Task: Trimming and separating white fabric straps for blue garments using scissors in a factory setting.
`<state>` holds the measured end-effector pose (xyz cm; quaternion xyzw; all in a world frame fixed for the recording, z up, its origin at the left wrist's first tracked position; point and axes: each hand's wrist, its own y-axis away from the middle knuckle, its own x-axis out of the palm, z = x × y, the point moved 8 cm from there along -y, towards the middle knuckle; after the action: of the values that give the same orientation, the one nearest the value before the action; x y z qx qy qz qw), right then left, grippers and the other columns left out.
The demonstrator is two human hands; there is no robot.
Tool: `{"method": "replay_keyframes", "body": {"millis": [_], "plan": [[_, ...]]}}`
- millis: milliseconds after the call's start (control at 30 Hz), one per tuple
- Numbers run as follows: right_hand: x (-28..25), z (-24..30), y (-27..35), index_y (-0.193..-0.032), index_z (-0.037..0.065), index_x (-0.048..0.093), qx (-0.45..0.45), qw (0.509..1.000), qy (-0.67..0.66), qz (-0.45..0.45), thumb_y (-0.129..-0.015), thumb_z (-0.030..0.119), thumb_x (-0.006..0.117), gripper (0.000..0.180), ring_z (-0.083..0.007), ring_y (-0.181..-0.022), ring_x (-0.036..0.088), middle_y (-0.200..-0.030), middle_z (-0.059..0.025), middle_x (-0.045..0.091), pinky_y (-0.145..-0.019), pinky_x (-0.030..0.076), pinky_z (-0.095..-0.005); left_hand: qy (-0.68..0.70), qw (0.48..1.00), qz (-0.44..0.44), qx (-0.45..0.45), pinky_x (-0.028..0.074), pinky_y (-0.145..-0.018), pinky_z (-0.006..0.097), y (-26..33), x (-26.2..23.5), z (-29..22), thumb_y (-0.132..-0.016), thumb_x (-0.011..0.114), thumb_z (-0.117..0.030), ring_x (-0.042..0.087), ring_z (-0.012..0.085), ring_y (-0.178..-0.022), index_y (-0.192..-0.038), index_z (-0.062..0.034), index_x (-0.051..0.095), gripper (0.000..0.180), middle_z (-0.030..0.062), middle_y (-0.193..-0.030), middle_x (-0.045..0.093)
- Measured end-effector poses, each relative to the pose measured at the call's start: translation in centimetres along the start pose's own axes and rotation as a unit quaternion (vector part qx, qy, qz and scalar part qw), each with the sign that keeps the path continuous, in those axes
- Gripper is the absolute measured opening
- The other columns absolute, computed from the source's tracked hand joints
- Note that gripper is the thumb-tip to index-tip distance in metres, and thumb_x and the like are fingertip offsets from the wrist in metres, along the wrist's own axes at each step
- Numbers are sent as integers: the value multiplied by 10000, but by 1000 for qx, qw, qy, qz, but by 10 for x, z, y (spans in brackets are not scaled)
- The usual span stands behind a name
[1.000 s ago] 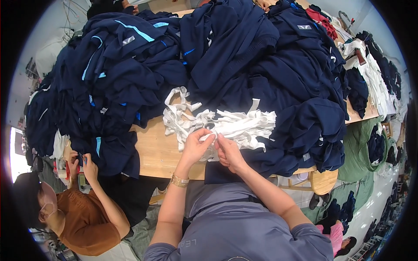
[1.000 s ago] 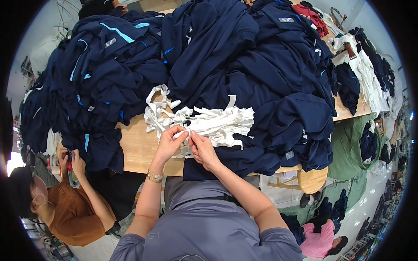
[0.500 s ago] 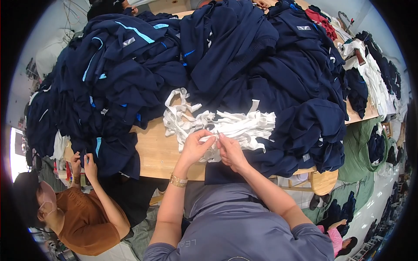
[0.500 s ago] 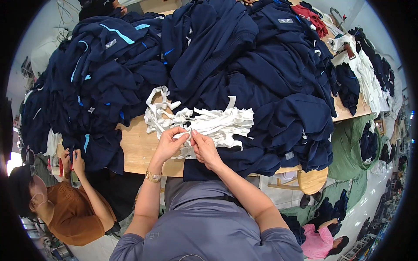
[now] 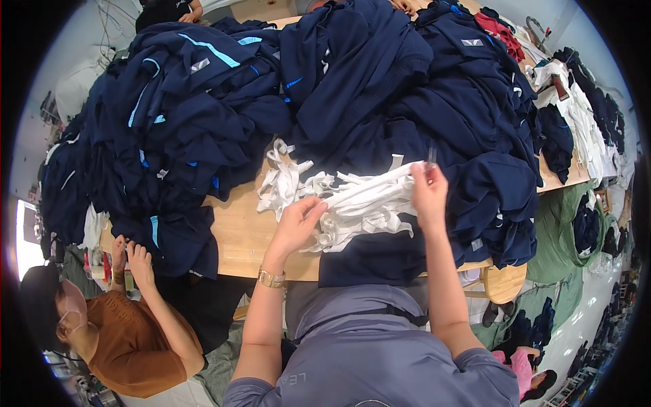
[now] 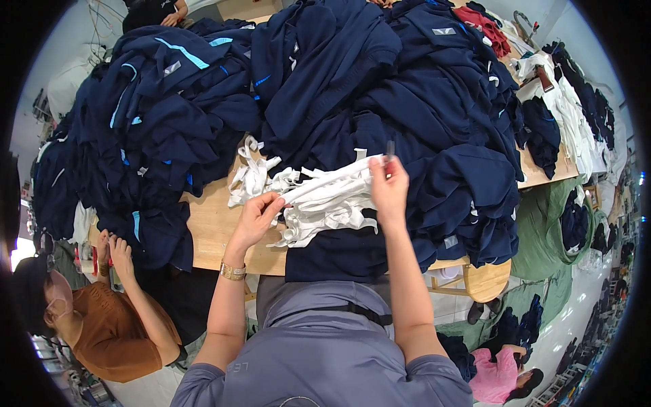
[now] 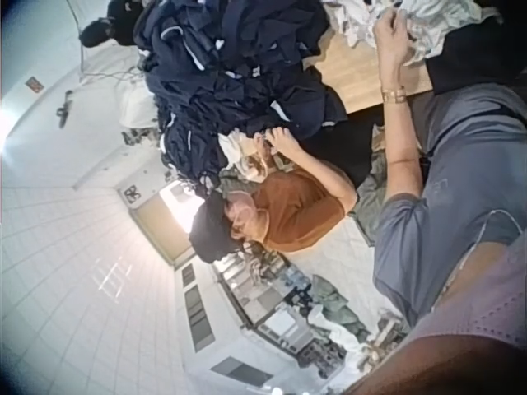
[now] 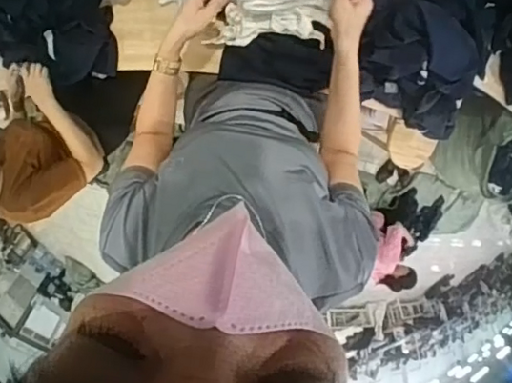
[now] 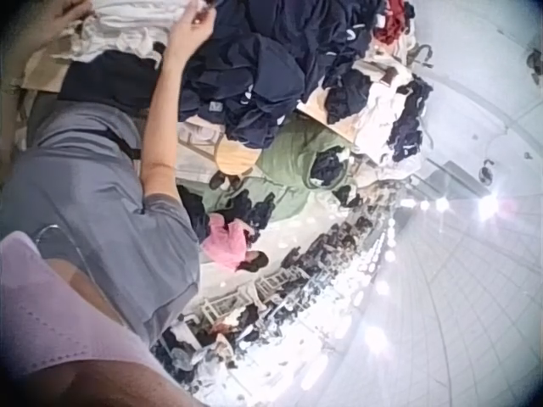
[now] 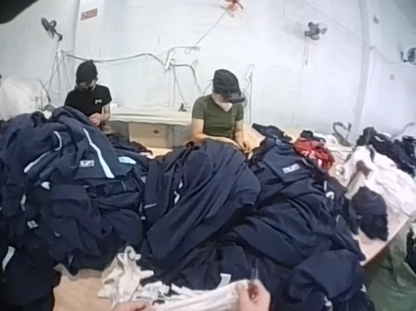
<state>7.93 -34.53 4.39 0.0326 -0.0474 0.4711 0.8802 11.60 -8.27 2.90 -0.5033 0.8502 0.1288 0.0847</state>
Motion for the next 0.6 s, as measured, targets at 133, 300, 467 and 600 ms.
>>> {"method": "replay_keyframes", "body": {"millis": [133,300,467,600], "plan": [[-46,-15,-19,-779,-8,527,28,993,98,-66,-852,161,596,196,-54,-617,429,-674,13,528,-562,365,-224,-37,999,-36,9,381,-530,249,-4,-6,7,-862,558,-231,462,85,-547,-821,9,607,249,28,-600,552],[-49,-12,-6,-842,-15,540,-87,958,257,-92,-884,207,543,226,-82,-583,431,-638,2,514,-543,372,-241,-118,991,-57,17,393,-541,284,-5,2,-1,-853,556,-232,478,150,-532,-829,11,597,247,103,-602,556],[-13,-9,43,-842,43,545,-57,997,5,-45,-956,309,364,341,-17,-478,299,-546,68,338,-429,229,-201,-146,988,-57,-4,390,-540,301,-3,6,-8,-862,537,-227,472,162,-530,-839,16,580,247,124,-596,530],[62,-52,93,-847,20,562,177,959,-66,213,-947,424,325,478,-43,-353,256,-471,50,303,-329,192,-206,-93,993,-72,18,374,-525,299,-3,7,-6,-867,529,-223,442,139,-532,-851,15,563,241,104,-587,497]]}}
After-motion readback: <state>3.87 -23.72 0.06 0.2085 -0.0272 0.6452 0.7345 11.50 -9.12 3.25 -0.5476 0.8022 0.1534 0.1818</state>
